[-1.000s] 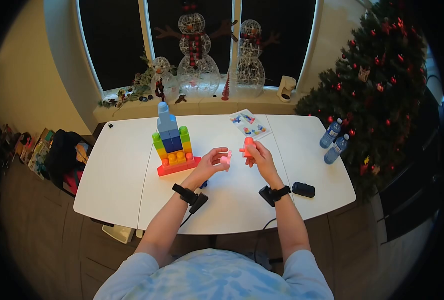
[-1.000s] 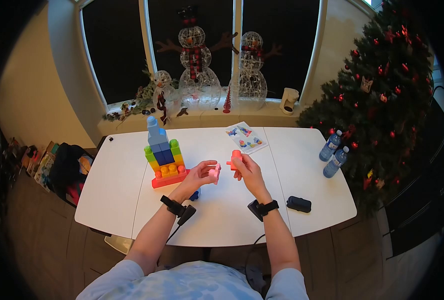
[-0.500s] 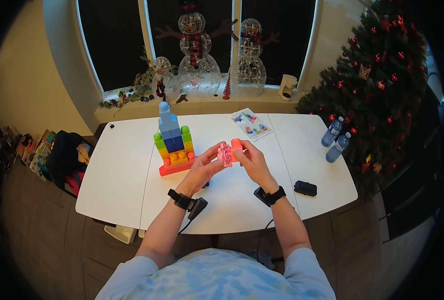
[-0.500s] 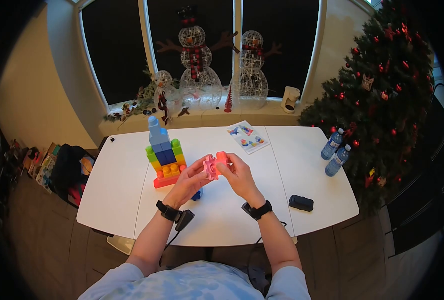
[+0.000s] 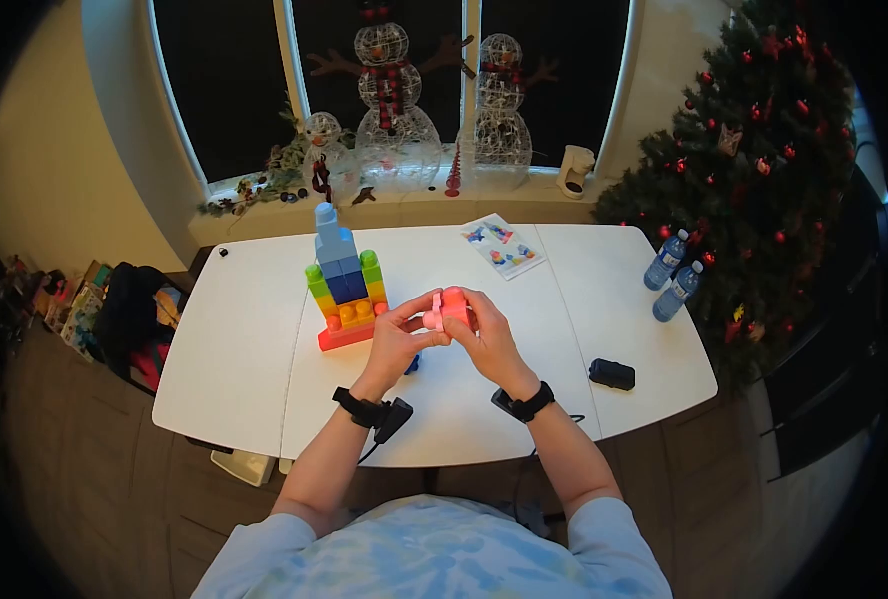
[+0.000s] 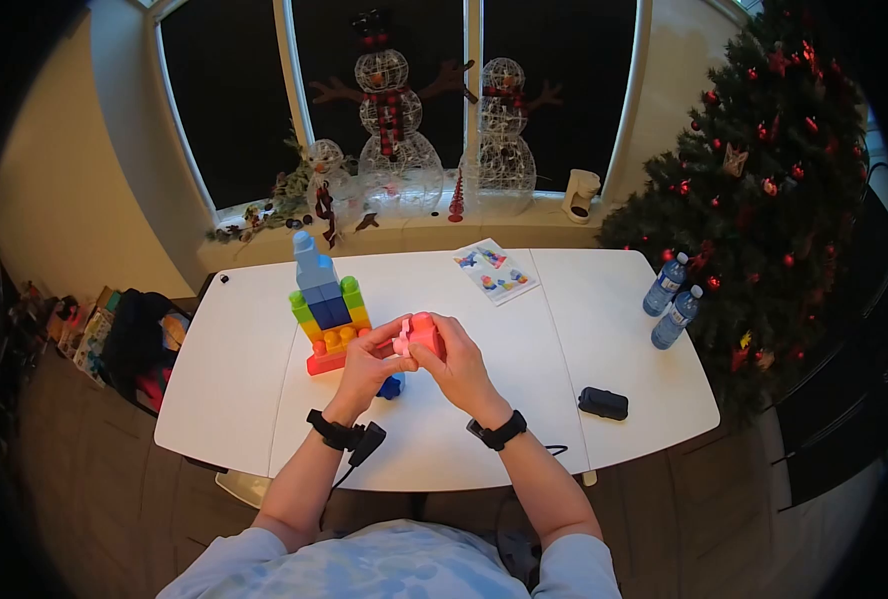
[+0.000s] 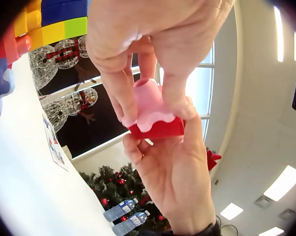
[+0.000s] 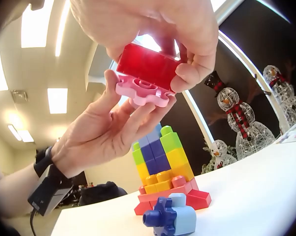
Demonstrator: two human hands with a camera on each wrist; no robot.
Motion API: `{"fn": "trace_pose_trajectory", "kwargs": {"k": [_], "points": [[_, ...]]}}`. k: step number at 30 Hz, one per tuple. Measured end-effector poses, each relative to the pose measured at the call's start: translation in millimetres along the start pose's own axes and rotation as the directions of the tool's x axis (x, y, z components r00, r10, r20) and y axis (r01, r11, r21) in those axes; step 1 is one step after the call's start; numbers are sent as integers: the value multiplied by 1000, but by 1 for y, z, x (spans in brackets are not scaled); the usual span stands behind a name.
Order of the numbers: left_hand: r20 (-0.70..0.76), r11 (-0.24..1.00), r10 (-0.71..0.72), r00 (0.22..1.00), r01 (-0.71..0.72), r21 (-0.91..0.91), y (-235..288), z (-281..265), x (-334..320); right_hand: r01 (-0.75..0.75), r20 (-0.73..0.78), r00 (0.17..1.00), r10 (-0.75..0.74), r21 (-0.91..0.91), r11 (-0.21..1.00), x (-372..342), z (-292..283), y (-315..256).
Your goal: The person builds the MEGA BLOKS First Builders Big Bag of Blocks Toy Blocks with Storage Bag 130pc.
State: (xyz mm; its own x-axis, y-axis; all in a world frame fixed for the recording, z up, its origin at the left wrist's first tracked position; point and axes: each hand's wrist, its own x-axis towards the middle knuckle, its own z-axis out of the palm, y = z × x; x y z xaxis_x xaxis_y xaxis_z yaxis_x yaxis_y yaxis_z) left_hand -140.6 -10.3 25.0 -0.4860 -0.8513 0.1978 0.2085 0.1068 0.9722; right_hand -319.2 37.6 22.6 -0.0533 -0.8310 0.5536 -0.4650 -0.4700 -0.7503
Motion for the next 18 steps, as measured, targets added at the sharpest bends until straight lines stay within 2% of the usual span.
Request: {"fn": "trace_pose_trajectory", "kwargs": {"k": [2,3,4,5,6,7,8,9,10,11,14,15,16,17,18], "points": [[-31,1000,4,1000,-3,31,0,2,0,-118,50,993,111,198,973,2,4,10],[-49,990,60,997,-53,127,-3,2,1,-118,52,993,110,198,973,2,4,14],[-65,970,115,991,-98,223,-5,2,-1,-185,112,980,165,197,963,3,2,14],[-71,970,113,991,-94,224,-8,2,-3,-250,173,960,218,192,949,4,1,15],[-60,917,196,979,-161,366,-9,2,-3,-250,176,960,217,194,949,5,0,22],[-35,838,277,960,-224,498,-11,2,-3,-215,182,964,194,98,972,9,-1,28],[-38,838,278,960,-223,499,-14,2,-3,-176,190,966,173,1,984,11,-2,33],[-16,795,307,952,-247,554,-19,2,-6,-178,192,966,175,0,984,10,-2,37],[8,748,334,943,-270,606,-23,3,-7,-255,216,945,245,18,967,11,-3,28],[6,751,329,944,-266,604,-27,4,-9,-333,242,918,316,33,942,11,-3,24],[46,735,294,955,-256,628,-36,1,-17,-357,310,885,348,-27,934,8,-2,38],[57,688,283,957,-244,683,-37,-4,-20,-361,311,883,351,-26,932,7,-1,45],[69,638,271,960,-233,734,-36,-11,-22,-322,304,891,337,-99,942,5,-1,54],[70,639,266,962,-230,734,-36,-19,-25,-281,298,899,322,-172,944,2,-1,63],[107,527,201,974,-200,826,-36,-30,-26,-285,299,897,325,-171,943,0,-1,71]]}}
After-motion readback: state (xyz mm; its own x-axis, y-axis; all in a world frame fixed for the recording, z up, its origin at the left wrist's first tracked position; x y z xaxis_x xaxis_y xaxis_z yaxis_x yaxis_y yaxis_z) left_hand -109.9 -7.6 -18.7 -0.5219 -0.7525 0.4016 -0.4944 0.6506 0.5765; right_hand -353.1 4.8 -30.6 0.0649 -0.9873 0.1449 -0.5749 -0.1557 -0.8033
